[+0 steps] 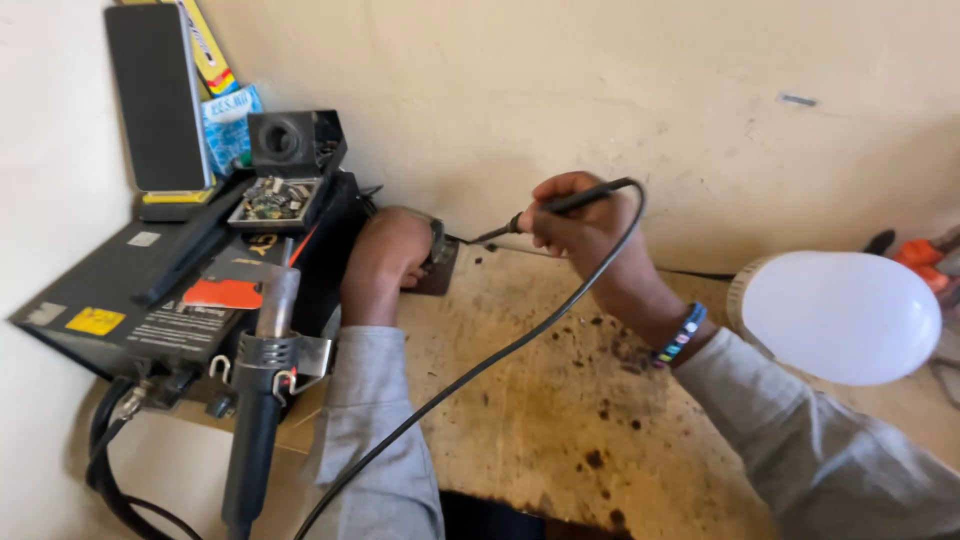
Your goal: Soldering a component onto a small circuit board at an electronics repair bench.
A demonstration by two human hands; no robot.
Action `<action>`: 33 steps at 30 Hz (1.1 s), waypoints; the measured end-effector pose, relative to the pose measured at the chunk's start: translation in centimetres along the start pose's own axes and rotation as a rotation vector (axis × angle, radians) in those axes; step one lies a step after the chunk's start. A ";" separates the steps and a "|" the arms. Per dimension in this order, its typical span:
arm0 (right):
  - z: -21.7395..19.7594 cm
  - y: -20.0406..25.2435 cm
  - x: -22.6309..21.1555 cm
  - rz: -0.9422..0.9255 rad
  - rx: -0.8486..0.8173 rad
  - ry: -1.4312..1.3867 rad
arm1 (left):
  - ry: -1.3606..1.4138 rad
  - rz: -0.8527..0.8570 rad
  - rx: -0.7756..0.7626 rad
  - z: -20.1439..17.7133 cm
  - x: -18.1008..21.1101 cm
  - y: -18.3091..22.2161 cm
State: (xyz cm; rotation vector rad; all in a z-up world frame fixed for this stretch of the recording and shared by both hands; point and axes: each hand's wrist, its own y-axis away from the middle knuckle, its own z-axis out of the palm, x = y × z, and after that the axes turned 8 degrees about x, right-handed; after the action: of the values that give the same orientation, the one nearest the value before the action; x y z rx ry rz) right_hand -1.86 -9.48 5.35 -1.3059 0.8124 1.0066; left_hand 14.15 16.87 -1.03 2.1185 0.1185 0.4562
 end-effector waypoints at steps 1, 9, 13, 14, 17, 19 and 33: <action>-0.8 1.0 -0.3 0.003 0.007 0.007 | -0.009 0.000 -0.005 -1.0 -2.7 2.7; -4.3 3.2 0.7 0.327 0.290 -0.279 | 0.052 0.985 -0.060 -2.6 -8.7 2.8; -5.3 2.6 2.2 0.429 0.255 -0.434 | 0.190 1.135 -0.176 -3.3 -11.1 6.1; -5.0 2.7 1.9 0.447 0.245 -0.490 | 0.206 1.124 -0.272 -3.6 -11.6 6.9; -4.9 2.9 1.3 0.452 0.220 -0.509 | 0.220 1.105 -0.436 -3.6 -13.0 9.1; -5.3 3.1 0.9 0.434 0.215 -0.471 | 0.212 1.099 -0.512 -2.9 -13.4 9.9; -9.5 4.6 3.8 -0.520 0.175 0.407 | 0.161 1.184 -0.691 6.2 -13.3 6.1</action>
State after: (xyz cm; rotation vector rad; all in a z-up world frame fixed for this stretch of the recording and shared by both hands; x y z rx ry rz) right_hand -4.10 -18.50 -0.96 -1.4853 0.7820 0.2549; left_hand 3.54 5.18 -2.78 1.2642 -1.0955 1.1402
